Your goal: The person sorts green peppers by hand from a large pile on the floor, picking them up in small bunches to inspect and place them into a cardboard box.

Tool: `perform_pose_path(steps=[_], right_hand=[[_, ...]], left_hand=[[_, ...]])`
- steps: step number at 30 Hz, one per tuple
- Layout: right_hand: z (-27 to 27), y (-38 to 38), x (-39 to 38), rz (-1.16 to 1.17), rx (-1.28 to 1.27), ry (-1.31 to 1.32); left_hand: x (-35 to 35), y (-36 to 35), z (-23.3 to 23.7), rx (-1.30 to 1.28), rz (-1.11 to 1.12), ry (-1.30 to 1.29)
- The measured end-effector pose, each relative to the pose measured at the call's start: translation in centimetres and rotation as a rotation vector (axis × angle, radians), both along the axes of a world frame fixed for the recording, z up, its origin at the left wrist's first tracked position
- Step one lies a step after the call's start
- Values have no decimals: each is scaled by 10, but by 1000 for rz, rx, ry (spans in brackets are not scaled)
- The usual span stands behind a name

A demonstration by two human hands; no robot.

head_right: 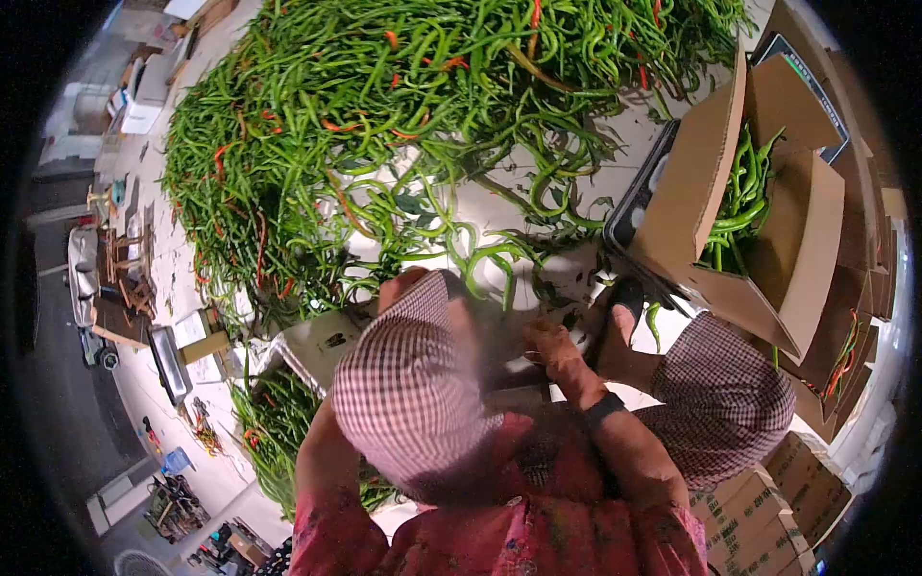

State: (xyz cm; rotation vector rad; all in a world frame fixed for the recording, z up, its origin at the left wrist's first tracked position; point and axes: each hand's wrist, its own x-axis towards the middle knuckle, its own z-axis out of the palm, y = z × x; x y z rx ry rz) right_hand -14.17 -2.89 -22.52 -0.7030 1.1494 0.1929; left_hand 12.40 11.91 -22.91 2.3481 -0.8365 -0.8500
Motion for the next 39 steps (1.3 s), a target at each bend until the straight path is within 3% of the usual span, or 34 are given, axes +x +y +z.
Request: perform_pose_path(steps=[1, 2, 5, 7, 8, 9, 11, 13, 15, 17, 19, 20, 21, 23, 25, 27, 28, 29, 30, 31, 33, 35, 37, 39], right_hand=[[-21, 5, 0, 90, -58, 84], [-47, 7, -4, 141, -153, -17], [-86, 8, 16, 108, -282, 3], [-126, 13, 30, 50, -399, 140], [-145, 14, 35, -2, -528, 265], [-136, 9, 49, 1, -519, 272], [-99, -3, 83, 562, -764, 432], [-113, 0, 88, 583, -785, 459], [-119, 2, 88, 598, -810, 487], [-120, 0, 87, 582, -871, 452], [-120, 1, 83, 594, -886, 458], [-120, 1, 82, 605, -908, 459], [-117, -1, 82, 602, -908, 462], [-111, -7, 83, 548, -722, 414], [-104, -8, 79, 423, -755, 300], [-91, -8, 77, 297, -784, 177], [-82, -12, 75, 127, -499, 37], [-74, -21, 74, -40, -220, -103], [-67, -28, 70, -51, -236, -102], [-59, -35, 63, 47, -192, -175], [-40, -48, 52, 137, -161, -240], [-10, -57, 55, -254, 100, -298], [24, -72, 49, -372, 257, -431], [52, -82, 47, -468, 343, -520]], left_hand=[[0, -19, -14, 105, -43, 5], [-3, -33, -25, 114, -50, 18], [-14, -59, -56, 280, -4, -8], [-22, -68, -81, 341, 202, -145], [-18, -73, -90, 391, 275, -40], [-14, -78, -95, 402, 274, -34], [-11, -81, -104, 390, 347, -86], [-11, -85, -105, 395, 395, -65], [-12, -84, -103, 118, 432, -39], [-11, -81, -100, 64, 364, -41], [-14, -79, -102, -220, 295, -20], [-17, -79, -102, -73, 94, -142], [-22, -80, -103, -73, 91, -140], [-34, -85, -103, 109, -14, -118], [-31, -95, -96, 130, -66, -131], [-29, -104, -85, 265, -73, 21], [-31, -99, -87, 259, -77, 14], [-33, -95, -93, 209, -194, -157], [-35, -96, -93, 156, -312, -325], [-36, -98, -94, 138, -324, -323], [-33, -100, -94, 285, -253, -157], [-13, -91, -107, 64, -280, -2], [11, -97, -55, -96, -149, 486], [29, -103, 3, -148, -94, 523]])
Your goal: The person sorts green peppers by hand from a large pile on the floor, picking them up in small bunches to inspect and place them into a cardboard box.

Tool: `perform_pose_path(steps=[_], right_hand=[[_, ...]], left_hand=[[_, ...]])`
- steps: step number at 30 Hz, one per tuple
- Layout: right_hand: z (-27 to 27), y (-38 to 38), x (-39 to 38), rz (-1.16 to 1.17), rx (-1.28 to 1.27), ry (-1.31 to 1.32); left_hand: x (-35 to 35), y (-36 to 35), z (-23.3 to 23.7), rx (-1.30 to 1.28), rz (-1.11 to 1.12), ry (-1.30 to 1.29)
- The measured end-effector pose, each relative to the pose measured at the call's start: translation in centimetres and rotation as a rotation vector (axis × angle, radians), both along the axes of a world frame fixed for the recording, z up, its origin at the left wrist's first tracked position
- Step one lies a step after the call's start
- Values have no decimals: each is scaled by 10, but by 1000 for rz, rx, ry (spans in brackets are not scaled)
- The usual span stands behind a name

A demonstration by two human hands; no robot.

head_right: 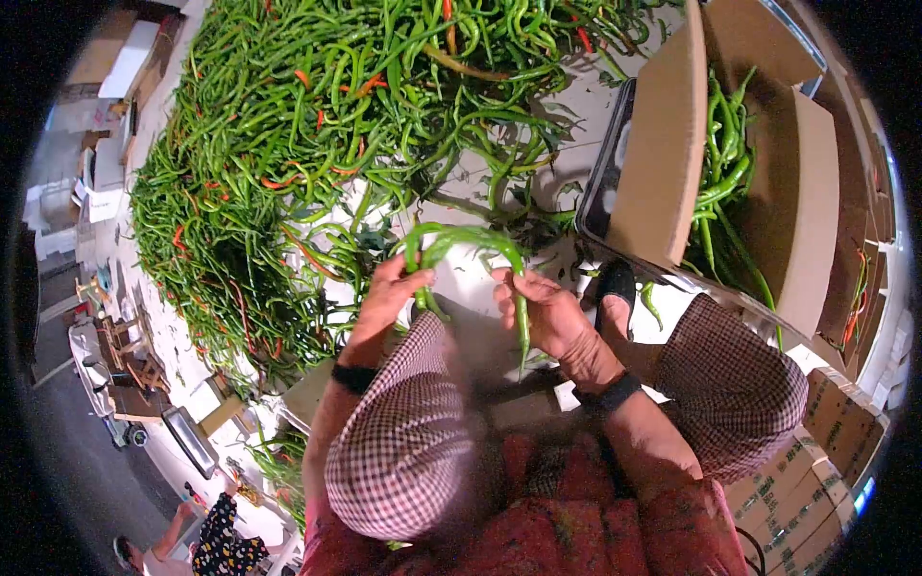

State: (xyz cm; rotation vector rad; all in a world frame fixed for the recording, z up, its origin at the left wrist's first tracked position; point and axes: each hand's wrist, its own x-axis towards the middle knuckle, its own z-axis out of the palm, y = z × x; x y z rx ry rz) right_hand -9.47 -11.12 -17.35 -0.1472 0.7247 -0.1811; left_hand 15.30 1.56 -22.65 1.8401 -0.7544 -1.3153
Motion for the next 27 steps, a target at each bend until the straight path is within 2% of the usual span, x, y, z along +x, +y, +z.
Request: perform_pose_path(steps=[1, 2, 4, 6, 8, 9, 10, 13, 18, 21, 24, 26, 27], right_hand=[[11, -3, 0, -8, -10, -16], [21, -4, 1, -56, 31, -117], [40, -5, 3, -105, 66, -241], [58, -4, 4, -123, 29, -311], [72, -2, 2, -148, 40, -372], [78, -1, 0, -169, 37, -411], [84, 0, -2, -189, 31, -451], [107, 3, -9, -213, 8, -496], [131, 5, -27, -280, -66, -501], [144, 10, -32, -286, -112, -459], [169, 19, -35, -259, -167, -415], [193, 27, -36, -171, -351, -303], [207, 31, -35, -159, -382, -253]], left_hand=[[2, -6, 37, -41, 72, 73], [8, -4, 47, -161, 118, 107], [14, -10, 103, -129, 123, 77], [14, -16, 141, -106, 278, 58], [25, -19, 169, -181, 310, -69], [28, -24, 190, -218, 273, -227], [28, -26, 205, -403, 296, -65], [15, -32, 252, -408, 301, 97], [-7, -24, 307, -342, 111, 71], [-28, -17, 342, -273, 151, 110], [-59, -15, 350, -296, 203, 128], [-87, -14, 355, -318, 264, -13], [-104, -16, 362, -284, 225, -153]])
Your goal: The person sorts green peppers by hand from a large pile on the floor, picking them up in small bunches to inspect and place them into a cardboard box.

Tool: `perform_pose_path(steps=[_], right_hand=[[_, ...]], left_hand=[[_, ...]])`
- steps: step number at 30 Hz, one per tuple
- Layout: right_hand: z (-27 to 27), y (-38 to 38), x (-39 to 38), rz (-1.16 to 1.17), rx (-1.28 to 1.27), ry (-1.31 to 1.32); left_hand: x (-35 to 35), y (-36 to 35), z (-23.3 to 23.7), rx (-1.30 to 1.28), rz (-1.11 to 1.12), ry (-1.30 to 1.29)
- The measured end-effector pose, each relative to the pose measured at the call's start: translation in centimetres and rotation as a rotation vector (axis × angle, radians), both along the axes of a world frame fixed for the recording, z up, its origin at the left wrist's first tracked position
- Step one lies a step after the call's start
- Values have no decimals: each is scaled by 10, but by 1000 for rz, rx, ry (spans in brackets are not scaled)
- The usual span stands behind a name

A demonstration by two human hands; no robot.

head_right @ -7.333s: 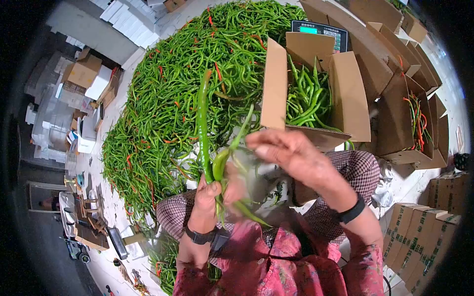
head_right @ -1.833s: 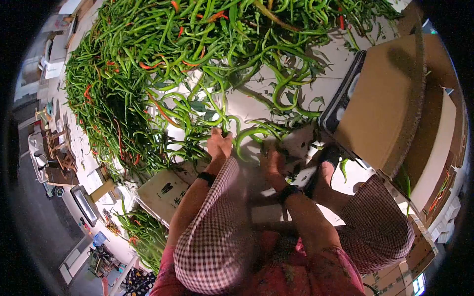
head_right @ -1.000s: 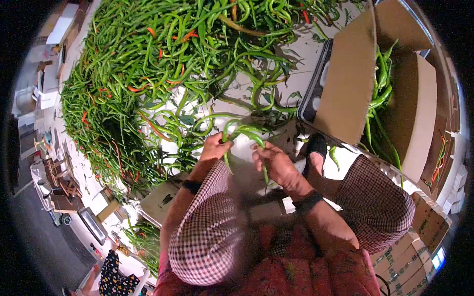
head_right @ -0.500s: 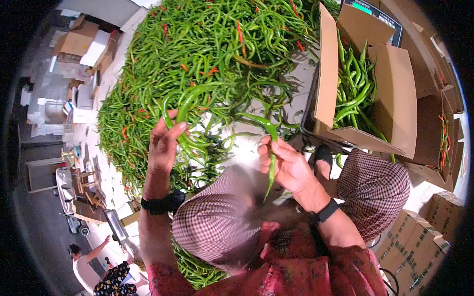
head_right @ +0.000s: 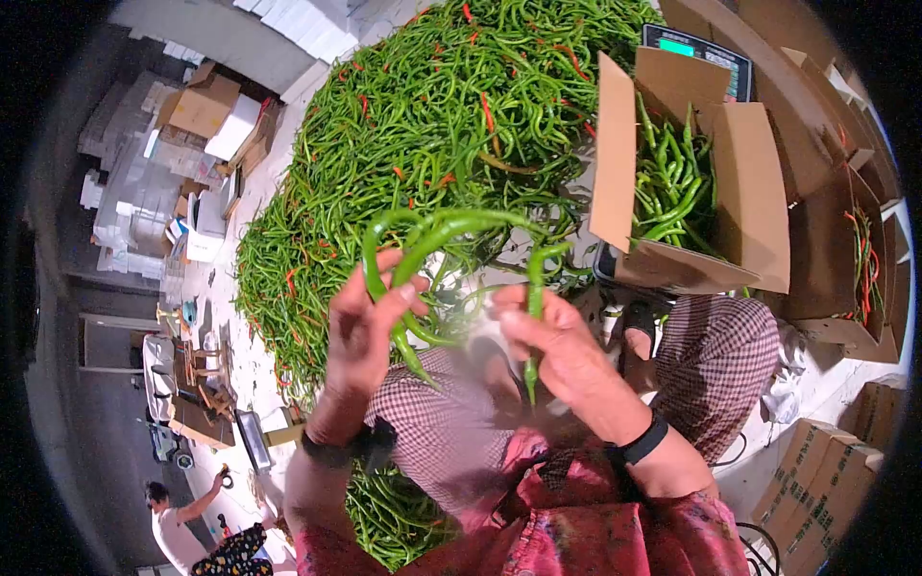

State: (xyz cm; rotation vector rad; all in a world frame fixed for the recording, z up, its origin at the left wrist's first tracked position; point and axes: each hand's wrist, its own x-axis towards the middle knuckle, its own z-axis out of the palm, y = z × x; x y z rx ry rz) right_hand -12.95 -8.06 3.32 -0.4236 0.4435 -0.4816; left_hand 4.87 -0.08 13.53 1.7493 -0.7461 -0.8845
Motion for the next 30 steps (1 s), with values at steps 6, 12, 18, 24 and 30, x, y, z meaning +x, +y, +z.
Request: perform_pose_path(steps=[6, 12, 18, 24, 30], right_hand=[[31, 11, 13, -112, -276, 132], [-7, -3, -5, -13, -21, 39], [-14, -5, -18, 125, 7, -114], [-11, -5, -29, 132, 2, -113], [-18, -2, -33, 224, -24, -201]], left_hand=[[-58, 16, -60, -200, -282, -1074], [-66, 40, -61, -220, -308, -724], [-74, 51, -58, -212, -42, -65], [-61, 48, -41, -33, -146, -74], [-78, 45, -53, 43, -395, -492]])
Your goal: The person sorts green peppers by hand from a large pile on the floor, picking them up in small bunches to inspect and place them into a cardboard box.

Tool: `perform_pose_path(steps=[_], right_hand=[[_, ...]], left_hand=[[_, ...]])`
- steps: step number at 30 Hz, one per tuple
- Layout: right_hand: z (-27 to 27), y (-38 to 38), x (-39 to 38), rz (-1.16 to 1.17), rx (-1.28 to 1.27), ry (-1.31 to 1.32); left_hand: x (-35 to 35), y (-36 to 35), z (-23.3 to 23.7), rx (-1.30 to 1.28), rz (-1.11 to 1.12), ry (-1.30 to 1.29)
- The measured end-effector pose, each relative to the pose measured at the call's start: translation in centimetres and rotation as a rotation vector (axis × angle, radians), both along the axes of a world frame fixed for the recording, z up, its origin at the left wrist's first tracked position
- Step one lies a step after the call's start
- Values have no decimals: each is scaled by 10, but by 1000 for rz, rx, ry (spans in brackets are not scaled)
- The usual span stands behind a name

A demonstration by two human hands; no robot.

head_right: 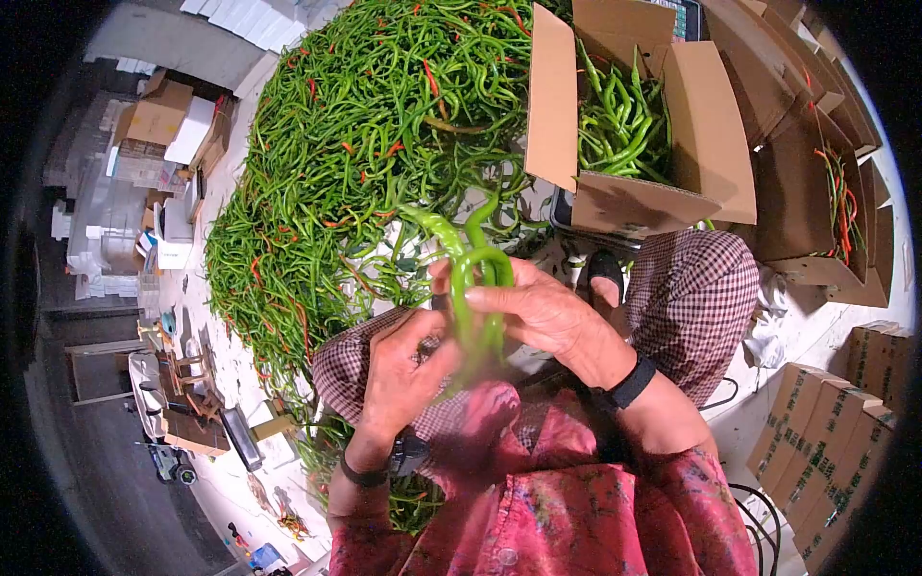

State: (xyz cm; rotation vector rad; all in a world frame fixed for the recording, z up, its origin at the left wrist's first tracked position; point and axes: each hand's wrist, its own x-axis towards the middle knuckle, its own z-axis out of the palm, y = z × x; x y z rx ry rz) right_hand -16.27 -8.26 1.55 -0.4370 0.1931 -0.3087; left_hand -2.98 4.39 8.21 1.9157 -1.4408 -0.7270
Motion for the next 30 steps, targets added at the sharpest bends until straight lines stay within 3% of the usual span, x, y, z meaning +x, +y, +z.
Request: perform_pose_path(steps=[3, 5, 7, 8, 9, 11, 13, 15, 17, 19, 21, 23, 24, 25, 27, 28, 29, 30], right_hand=[[8, -5, -2, 44, 73, -146], [-3, -8, -5, 69, 66, -175], [2, -10, -9, 45, 77, -160], [-12, -14, -10, 108, 102, -335], [-13, -15, -12, 106, 101, -335], [-14, -17, -14, 136, 37, -431], [-7, -17, -17, 143, 4, -419], [1, -13, -18, 97, 28, -309], [9, -11, -20, 97, 0, -299], [18, -6, -18, 167, -152, -160], [15, -1, -12, 214, -201, -209], [11, 7, -13, 222, -239, -336], [20, 4, -13, 270, -456, -184], [23, 6, -14, 266, -460, -179], [25, 8, -18, 232, -770, 60], [12, 5, -13, 37, -1151, -38], [6, 7, -16, 32, -1153, -31], [8, 11, -18, -85, -1313, 62]], left_hand=[[-4, -1, 0, -157, 90, -126], [-1, 2, 10, -129, 145, -71], [3, 8, 23, -194, 113, -395], [15, 21, 18, -241, 167, -427], [28, 38, 13, -288, 222, -459], [39, 68, 27, -119, 506, -385], [76, 137, 11, 22, 600, -412], [92, 211, 11, 436, 390, -732], [70, 229, 27, 458, 323, -881], [47, 204, 44, 496, 465, -805], [30, 164, 48, 159, 695, -226], [12, 115, 45, -12, 538, -286], [5, 90, 43, -71, 433, -260], [-2, 64, 41, -130, 325, -231], [-15, 19, 37, -294, 120, -158], [-19, 7, 31, -296, 110, -152], [-22, -1, 22, -182, 196, 61], [-23, -7, 15, -65, 280, 271]])
